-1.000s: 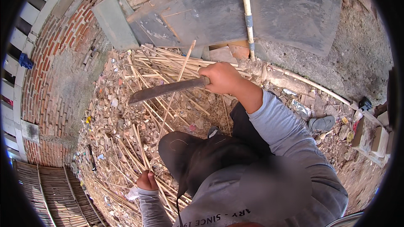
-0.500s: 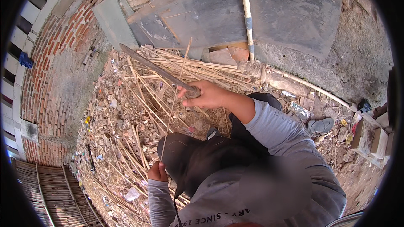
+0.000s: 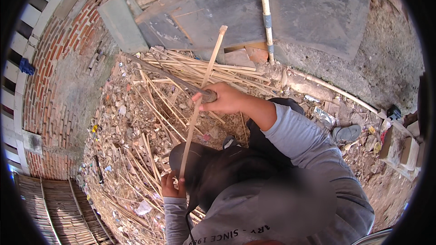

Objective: The person uses a blade to shave thin strips from a bamboo stick, holding the stick with one hand and the tool with the other while sitting on the ground.

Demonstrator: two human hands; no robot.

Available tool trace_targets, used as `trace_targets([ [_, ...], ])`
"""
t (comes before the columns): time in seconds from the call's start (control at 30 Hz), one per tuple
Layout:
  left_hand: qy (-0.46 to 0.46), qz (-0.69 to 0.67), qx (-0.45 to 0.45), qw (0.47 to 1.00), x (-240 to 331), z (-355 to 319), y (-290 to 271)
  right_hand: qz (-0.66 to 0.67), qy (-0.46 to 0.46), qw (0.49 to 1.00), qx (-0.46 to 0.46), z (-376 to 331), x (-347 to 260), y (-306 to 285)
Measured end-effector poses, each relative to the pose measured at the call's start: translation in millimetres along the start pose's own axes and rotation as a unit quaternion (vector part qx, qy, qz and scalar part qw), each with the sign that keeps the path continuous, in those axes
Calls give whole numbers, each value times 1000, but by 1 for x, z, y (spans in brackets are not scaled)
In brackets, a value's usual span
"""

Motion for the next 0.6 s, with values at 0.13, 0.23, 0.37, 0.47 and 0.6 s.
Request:
trace_targets([
  [0.13,-162,-99,-59,980,-38,-50,7,-25,16,999,36,0,-2,-17],
  [0.23,-197,-54,-152,967,-66,-88,24,20,22,998,48,1,-10,-21],
  [0.37,-213,-25,-135,967,-53,-86,14,42,-9,996,79,2,-5,-23],
  [0.47,-235,-18,-126,964,-47,-75,8,-208,-254,917,227,-5,-30,-37],
  [0.6,-244,-68,-60,966,-24,-38,-6,-291,-39,947,130,-6,-23,-28],
])
Point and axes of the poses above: each hand's wrist, its own z-axis towards the middle knuckle, its own y-axis out of the palm, x = y × z, the point moved 8 cm from there along z, towards the middle knuckle, and after that the axes turned 6 degrees about z, right-handed, at the moved point
